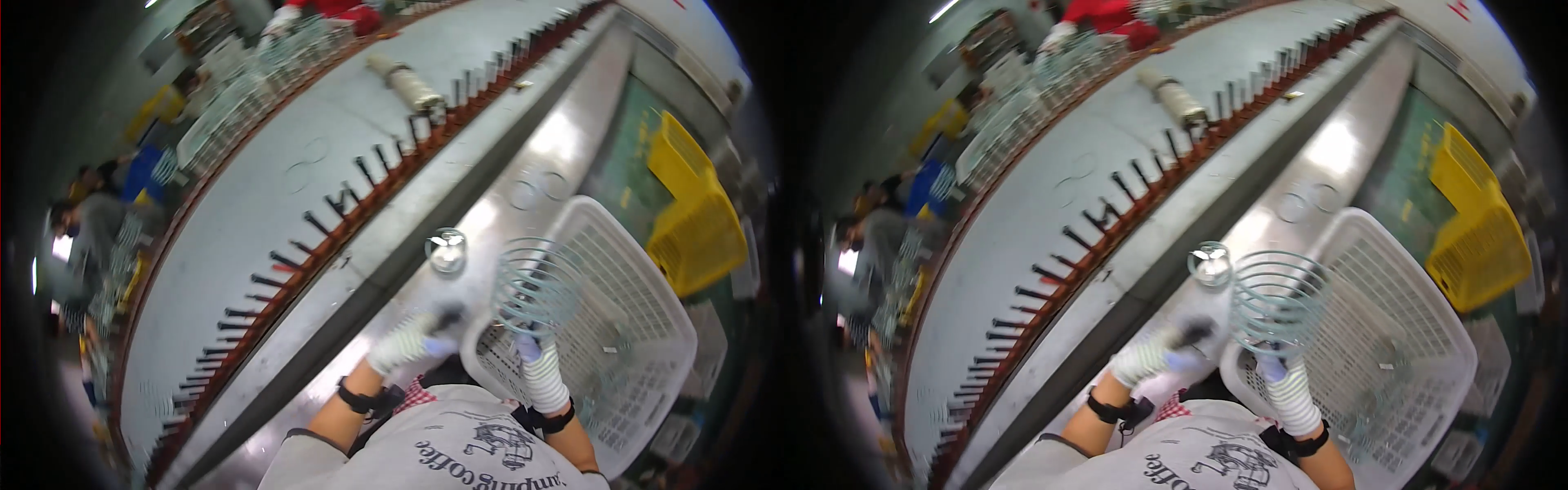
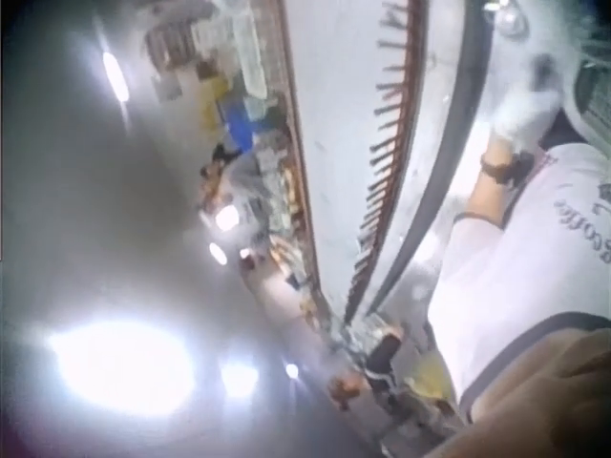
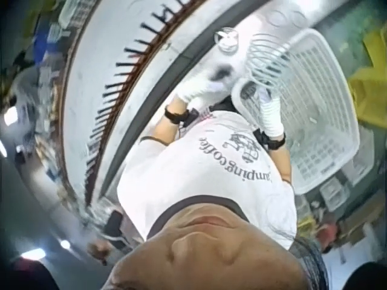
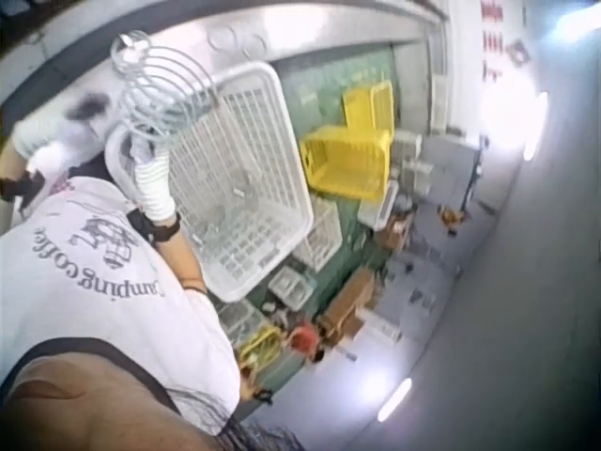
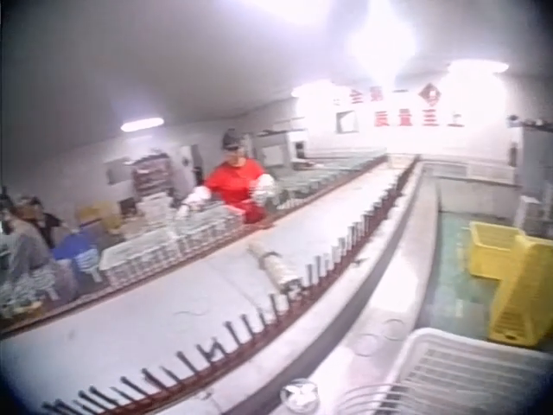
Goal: Picking plastic coil objects from a basket and placing them onto the vertical pegs of a moving conveyor belt.
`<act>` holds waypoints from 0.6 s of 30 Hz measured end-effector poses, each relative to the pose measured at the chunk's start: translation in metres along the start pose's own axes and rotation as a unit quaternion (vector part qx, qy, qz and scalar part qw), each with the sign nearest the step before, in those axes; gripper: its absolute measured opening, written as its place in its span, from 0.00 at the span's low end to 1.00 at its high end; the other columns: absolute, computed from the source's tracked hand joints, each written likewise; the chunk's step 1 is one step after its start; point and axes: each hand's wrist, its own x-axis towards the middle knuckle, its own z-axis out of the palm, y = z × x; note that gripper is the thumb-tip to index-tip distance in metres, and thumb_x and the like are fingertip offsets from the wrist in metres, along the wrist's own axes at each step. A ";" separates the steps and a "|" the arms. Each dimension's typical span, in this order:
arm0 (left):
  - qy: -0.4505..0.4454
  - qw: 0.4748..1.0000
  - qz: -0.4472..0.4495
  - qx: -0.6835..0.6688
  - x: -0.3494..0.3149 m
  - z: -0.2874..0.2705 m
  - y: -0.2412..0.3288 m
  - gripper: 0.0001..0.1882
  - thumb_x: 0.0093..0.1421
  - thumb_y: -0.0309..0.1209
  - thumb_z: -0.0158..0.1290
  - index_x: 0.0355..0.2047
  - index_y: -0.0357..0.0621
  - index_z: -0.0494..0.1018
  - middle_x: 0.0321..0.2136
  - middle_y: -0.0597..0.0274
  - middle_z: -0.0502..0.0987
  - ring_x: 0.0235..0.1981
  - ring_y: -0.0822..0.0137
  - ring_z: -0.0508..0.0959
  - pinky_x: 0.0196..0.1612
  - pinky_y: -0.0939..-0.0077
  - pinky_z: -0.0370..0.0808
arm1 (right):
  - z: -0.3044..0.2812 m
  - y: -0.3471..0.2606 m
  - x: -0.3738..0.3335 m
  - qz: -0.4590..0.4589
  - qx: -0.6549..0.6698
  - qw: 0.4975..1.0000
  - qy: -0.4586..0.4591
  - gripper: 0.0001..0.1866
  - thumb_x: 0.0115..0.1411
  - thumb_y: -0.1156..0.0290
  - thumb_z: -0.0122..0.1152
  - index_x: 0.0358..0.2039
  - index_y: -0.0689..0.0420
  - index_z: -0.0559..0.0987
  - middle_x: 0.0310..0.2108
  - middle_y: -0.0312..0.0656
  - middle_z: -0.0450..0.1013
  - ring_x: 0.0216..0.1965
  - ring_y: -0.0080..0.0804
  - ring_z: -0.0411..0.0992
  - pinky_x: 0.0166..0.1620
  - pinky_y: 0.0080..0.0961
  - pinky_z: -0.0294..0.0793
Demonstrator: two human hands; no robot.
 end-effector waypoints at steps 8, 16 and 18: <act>0.073 0.993 0.069 -0.065 0.043 0.039 -0.019 0.20 0.54 0.27 0.52 0.48 0.40 0.65 0.42 0.59 0.73 0.43 0.68 0.72 0.48 0.73 0.67 | 0.017 0.024 0.052 0.088 0.037 0.986 -0.136 0.24 0.57 0.59 0.56 0.50 0.59 0.66 0.40 0.36 0.70 0.40 0.23 0.67 0.41 0.21 0.68; 0.611 0.696 0.054 0.374 0.013 -0.104 -0.067 0.15 0.57 0.30 0.46 0.44 0.40 0.67 0.39 0.54 0.73 0.38 0.60 0.74 0.42 0.67 0.70 | 0.008 0.018 0.114 0.076 -0.026 0.984 -0.161 0.23 0.58 0.62 0.50 0.50 0.64 0.66 0.46 0.45 0.67 0.50 0.32 0.62 0.56 0.26 0.55; 0.762 0.532 0.042 0.367 -0.031 -0.161 -0.087 0.14 0.57 0.32 0.49 0.44 0.42 0.70 0.37 0.54 0.75 0.40 0.62 0.74 0.45 0.68 0.69 | 0.001 0.021 0.116 0.093 -0.026 0.981 -0.169 0.22 0.59 0.62 0.49 0.49 0.65 0.67 0.46 0.44 0.68 0.49 0.31 0.63 0.55 0.26 0.57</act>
